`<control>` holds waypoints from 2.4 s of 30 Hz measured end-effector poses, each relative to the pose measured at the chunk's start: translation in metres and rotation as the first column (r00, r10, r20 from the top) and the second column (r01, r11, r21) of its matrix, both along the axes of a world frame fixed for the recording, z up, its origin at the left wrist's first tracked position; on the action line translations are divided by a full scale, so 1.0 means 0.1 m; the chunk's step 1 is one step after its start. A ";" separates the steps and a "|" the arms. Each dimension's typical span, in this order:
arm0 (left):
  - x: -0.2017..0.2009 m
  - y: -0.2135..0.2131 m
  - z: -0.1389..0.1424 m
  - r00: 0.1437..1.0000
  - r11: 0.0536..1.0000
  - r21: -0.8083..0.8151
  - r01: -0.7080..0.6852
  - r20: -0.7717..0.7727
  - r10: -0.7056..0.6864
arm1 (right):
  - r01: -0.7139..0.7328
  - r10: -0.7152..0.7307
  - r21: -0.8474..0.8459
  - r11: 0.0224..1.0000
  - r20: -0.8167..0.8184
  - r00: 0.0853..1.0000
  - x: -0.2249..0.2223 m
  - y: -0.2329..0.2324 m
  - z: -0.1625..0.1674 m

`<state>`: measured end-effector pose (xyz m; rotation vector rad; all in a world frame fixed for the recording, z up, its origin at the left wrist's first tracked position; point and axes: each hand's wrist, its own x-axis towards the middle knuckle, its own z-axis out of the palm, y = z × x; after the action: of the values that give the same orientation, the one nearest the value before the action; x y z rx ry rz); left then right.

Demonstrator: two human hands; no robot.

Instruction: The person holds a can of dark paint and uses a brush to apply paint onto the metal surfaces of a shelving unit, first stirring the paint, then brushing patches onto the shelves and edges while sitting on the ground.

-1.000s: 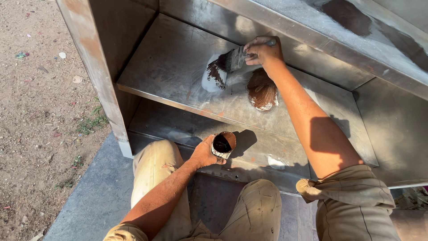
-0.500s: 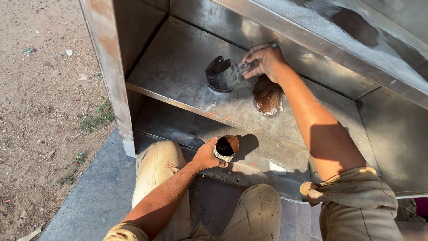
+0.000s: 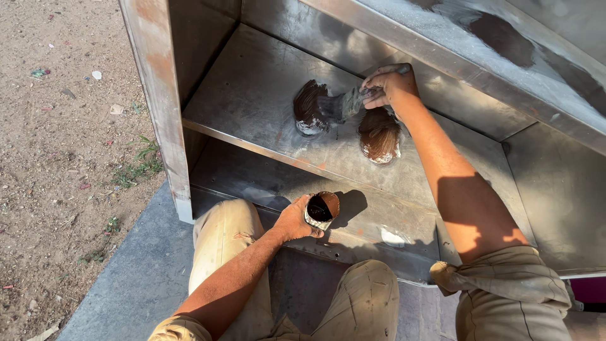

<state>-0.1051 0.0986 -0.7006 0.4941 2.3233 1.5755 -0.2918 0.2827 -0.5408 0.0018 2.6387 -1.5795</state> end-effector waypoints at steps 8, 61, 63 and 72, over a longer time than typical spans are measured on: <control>-0.02 -0.02 -0.02 1.000 1.000 -0.020 0.014 -0.009 -0.014 | -0.108 0.117 -0.155 0.982 0.052 0.992 0.12 0.04 -0.13; -0.10 0.47 0.13 1.000 0.998 0.053 0.018 -0.017 -0.017 | 0.453 -0.485 -0.182 0.873 -0.428 0.763 1.34 2.52 0.04; -0.07 0.52 0.15 0.999 0.999 0.002 0.042 -0.004 -0.042 | 0.602 -0.540 -0.027 0.798 -0.475 0.695 1.35 2.54 0.05; 0.06 0.76 0.20 0.994 0.981 0.164 0.105 0.024 -0.111 | 0.496 -0.527 -0.187 0.848 -0.401 0.749 1.33 2.54 0.19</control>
<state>-0.0987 0.1749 -0.6803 0.6163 2.1163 1.7158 -0.1592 0.5367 -0.5215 0.4682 3.1173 -2.0411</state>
